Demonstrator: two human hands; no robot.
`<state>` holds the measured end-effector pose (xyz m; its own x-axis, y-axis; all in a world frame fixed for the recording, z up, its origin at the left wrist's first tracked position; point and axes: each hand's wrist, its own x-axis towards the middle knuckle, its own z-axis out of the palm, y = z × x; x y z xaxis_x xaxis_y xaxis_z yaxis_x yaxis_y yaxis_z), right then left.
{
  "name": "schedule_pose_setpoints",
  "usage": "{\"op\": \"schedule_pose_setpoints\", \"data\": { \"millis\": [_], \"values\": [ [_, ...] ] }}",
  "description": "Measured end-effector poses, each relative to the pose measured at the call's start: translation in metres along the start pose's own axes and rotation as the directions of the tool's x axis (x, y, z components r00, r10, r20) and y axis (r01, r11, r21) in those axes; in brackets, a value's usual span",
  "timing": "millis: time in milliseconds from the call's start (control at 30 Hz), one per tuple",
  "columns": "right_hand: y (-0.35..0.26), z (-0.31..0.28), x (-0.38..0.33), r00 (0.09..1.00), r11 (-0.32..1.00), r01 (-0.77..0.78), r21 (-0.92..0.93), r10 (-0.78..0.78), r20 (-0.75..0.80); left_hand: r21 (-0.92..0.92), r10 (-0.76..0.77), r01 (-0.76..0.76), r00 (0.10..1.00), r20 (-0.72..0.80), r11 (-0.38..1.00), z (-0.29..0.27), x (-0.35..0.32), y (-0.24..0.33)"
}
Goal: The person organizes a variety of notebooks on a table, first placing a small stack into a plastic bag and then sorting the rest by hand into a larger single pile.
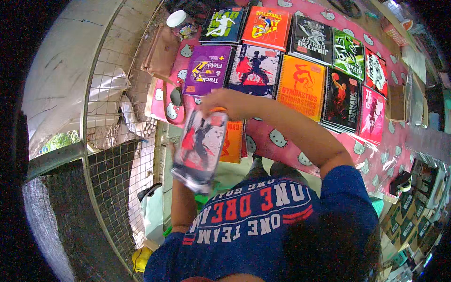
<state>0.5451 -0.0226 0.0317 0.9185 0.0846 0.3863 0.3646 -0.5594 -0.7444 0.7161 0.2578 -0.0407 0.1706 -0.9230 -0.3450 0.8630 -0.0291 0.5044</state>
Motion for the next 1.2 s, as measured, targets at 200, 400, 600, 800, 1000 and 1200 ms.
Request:
{"op": "schedule_pose_setpoints", "data": {
  "millis": [200,400,600,800,1000,1200],
  "values": [
    [0.089,0.068,0.043,0.901,0.405,-0.433,-0.805,0.186,-0.392,0.557,0.188,-0.008,0.945,-0.267,0.83,0.016,0.008,-0.032],
    [0.017,0.024,0.036,0.956,0.718,-0.288,-0.633,0.255,-0.146,0.871,0.589,0.043,0.752,0.295,-0.49,0.024,0.047,-0.035],
    [-0.055,0.122,-0.057,0.997,0.638,0.032,-0.769,0.037,0.072,0.797,0.433,-0.218,0.899,-0.06,0.563,-0.036,0.056,-0.048],
    [0.044,0.063,0.007,0.982,0.861,-0.079,-0.503,-0.021,-0.19,0.826,0.246,0.031,0.948,-0.203,0.563,0.021,0.046,-0.039],
    [0.198,-0.096,0.056,0.747,0.281,-0.635,-0.719,-0.014,-0.665,0.997,0.367,-0.028,0.929,0.052,-0.07,0.014,0.066,-0.03],
    [0.16,-0.114,0.058,0.952,0.621,-0.295,-0.727,0.254,-0.17,-0.01,0.209,-0.219,0.94,-0.269,0.976,0.103,0.177,0.053]
  ]
}}
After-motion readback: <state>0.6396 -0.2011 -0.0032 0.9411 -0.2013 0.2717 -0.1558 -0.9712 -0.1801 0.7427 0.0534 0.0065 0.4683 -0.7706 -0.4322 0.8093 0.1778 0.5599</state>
